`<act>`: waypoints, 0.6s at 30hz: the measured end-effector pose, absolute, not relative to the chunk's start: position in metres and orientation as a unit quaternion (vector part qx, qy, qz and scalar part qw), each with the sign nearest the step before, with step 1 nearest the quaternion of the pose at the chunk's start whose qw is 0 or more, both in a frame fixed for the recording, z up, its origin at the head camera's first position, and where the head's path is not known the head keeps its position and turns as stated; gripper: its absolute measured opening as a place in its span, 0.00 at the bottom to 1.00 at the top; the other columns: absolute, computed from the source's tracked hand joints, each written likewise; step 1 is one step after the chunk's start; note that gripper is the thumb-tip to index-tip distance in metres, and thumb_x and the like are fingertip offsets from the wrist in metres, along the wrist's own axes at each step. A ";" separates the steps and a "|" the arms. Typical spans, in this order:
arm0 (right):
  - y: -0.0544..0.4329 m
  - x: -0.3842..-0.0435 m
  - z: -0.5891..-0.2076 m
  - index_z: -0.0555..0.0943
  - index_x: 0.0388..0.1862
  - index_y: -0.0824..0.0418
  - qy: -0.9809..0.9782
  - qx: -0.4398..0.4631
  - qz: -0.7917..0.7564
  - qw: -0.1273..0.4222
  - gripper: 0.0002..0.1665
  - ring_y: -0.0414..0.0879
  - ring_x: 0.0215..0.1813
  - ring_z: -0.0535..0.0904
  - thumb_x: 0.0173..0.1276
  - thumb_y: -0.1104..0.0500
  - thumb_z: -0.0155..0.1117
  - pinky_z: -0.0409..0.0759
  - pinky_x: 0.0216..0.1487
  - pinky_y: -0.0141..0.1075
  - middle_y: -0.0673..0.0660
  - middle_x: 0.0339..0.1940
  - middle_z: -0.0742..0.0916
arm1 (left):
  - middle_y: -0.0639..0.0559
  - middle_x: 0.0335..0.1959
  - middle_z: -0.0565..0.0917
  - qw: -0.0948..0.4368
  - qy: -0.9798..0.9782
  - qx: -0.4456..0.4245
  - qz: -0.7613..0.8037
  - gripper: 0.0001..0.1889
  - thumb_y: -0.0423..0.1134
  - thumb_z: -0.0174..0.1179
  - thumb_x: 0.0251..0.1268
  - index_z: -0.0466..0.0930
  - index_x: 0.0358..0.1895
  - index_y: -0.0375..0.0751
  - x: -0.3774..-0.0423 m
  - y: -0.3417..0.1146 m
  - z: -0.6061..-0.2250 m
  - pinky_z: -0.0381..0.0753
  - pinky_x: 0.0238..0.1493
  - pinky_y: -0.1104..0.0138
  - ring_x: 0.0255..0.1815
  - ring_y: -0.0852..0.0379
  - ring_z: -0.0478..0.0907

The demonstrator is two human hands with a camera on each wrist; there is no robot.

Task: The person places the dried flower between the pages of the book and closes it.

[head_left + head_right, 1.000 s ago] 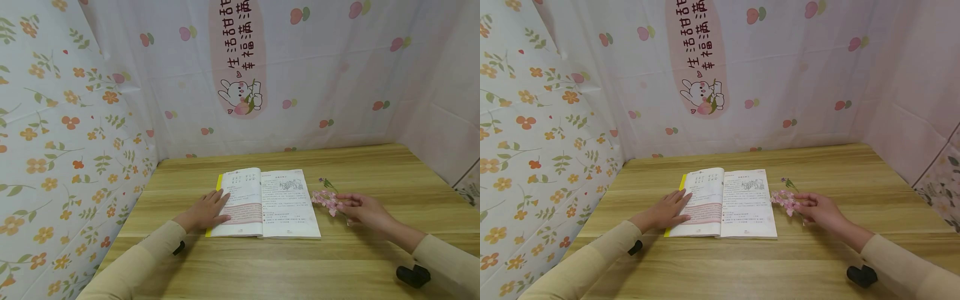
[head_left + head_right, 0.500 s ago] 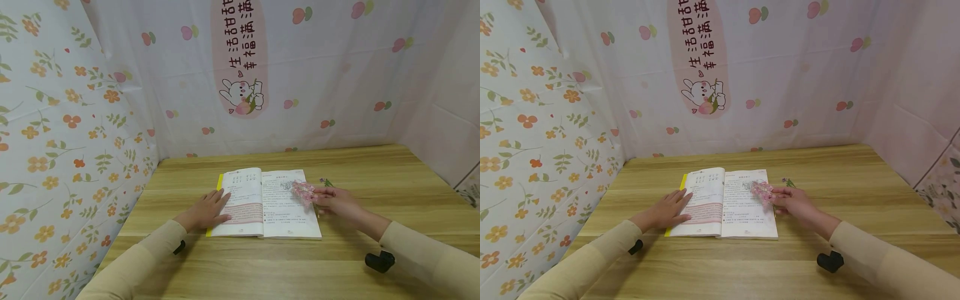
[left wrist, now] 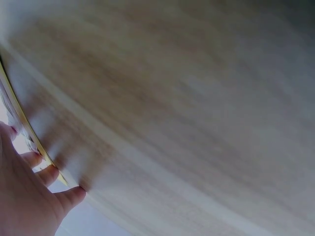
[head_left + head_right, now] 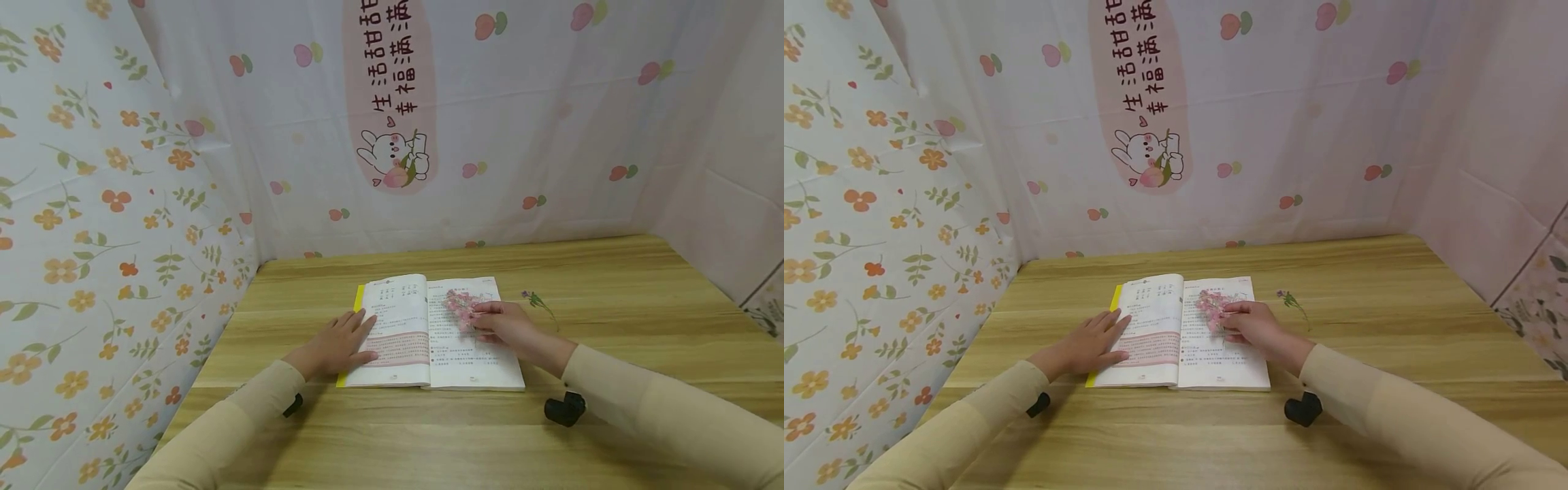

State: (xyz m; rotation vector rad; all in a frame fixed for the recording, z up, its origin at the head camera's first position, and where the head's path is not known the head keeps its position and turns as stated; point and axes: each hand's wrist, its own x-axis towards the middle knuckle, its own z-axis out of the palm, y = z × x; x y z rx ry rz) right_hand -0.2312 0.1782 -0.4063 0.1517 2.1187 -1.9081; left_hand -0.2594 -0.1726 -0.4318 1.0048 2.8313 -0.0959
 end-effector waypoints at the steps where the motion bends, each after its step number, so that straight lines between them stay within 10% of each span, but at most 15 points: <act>1: 0.175 -0.232 -0.407 0.70 0.61 0.73 0.735 0.056 -0.661 0.142 0.23 0.42 0.39 0.80 0.70 0.65 0.59 0.81 0.39 0.33 0.58 0.44 0.82 | 0.37 0.76 0.53 0.066 0.939 0.337 -0.030 0.42 0.67 0.39 0.71 0.47 0.78 0.42 -0.260 -0.173 -0.432 0.55 0.68 0.44 0.74 0.38 0.51; 18: 0.133 -0.241 -0.419 0.73 0.55 0.71 0.755 0.104 -0.639 0.109 0.19 0.40 0.24 0.79 0.67 0.66 0.62 0.80 0.30 0.30 0.61 0.39 0.82 | 0.38 0.76 0.53 0.063 0.938 0.338 -0.035 0.42 0.68 0.39 0.71 0.47 0.78 0.43 -0.259 -0.173 -0.431 0.55 0.68 0.45 0.74 0.39 0.51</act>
